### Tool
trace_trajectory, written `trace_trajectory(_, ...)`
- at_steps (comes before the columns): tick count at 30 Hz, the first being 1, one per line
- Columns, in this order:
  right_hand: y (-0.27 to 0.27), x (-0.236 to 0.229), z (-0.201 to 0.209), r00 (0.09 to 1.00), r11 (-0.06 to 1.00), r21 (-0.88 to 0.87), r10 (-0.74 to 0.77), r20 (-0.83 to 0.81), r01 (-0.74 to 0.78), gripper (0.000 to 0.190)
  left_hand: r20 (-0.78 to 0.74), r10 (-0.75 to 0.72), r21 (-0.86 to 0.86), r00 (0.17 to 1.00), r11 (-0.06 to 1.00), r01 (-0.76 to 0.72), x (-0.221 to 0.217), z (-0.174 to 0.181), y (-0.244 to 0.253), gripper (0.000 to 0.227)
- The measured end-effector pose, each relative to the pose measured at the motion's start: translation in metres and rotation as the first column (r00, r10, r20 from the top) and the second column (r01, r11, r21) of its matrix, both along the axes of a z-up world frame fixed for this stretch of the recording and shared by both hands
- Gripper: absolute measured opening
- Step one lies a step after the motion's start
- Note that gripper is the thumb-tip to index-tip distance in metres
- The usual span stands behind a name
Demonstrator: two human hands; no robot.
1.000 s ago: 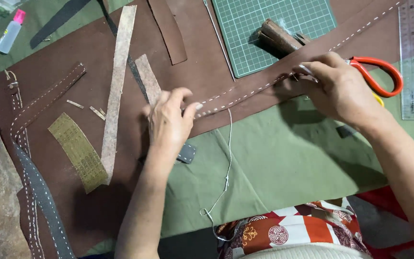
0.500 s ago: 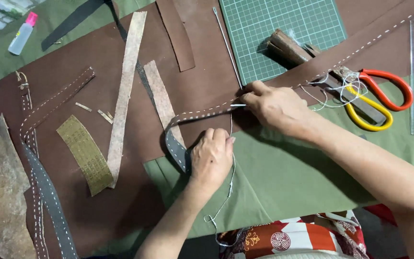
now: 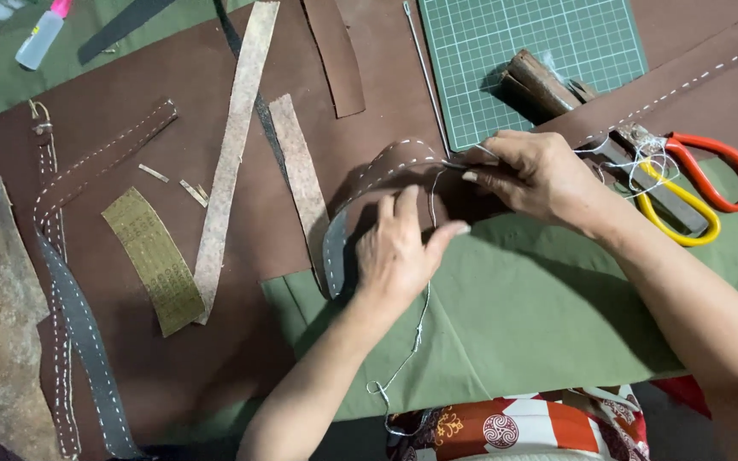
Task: Hand-stitching a leather strap using an awl to punch holes and a needle to pull thread through.
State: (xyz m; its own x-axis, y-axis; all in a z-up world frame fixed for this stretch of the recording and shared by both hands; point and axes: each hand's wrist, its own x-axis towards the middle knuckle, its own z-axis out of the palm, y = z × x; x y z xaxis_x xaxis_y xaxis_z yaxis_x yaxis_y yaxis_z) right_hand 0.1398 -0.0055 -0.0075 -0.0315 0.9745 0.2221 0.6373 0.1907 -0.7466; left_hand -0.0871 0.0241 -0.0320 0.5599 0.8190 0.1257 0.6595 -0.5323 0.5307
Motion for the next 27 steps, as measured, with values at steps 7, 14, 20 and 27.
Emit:
trace_trajectory(7, -0.004, 0.006, -0.008, 1.000, 0.997, 0.073, -0.021, -0.016, 0.023, 0.012, 0.089, 0.056, -0.097, 0.994, 0.994, -0.048, 0.026, -0.034, 0.025, 0.018)
trace_trajectory(14, -0.004, 0.014, -0.006, 0.995, 0.992, 0.119, -0.039, -0.088, 0.049, 0.011, 0.438, 0.649, -0.888, 0.622, 0.419, 0.189, -0.007, -0.015, 0.018, 0.018)
trace_trajectory(20, -0.006, 0.007, 0.011, 0.987, 0.997, 0.078, -0.007, -0.158, 0.019, 0.008, 0.368, 0.599, -0.849, 0.711, 0.528, -0.006, -0.046, -0.015, 0.049, 0.027)
trace_trajectory(27, -0.009, 0.000, 0.009, 0.993, 0.989, 0.139, 0.058, -0.105, -0.044, 0.005, 0.402, 0.395, -0.081, 0.826, 0.914, -0.398, -0.091, 0.050, 0.120, 0.016)
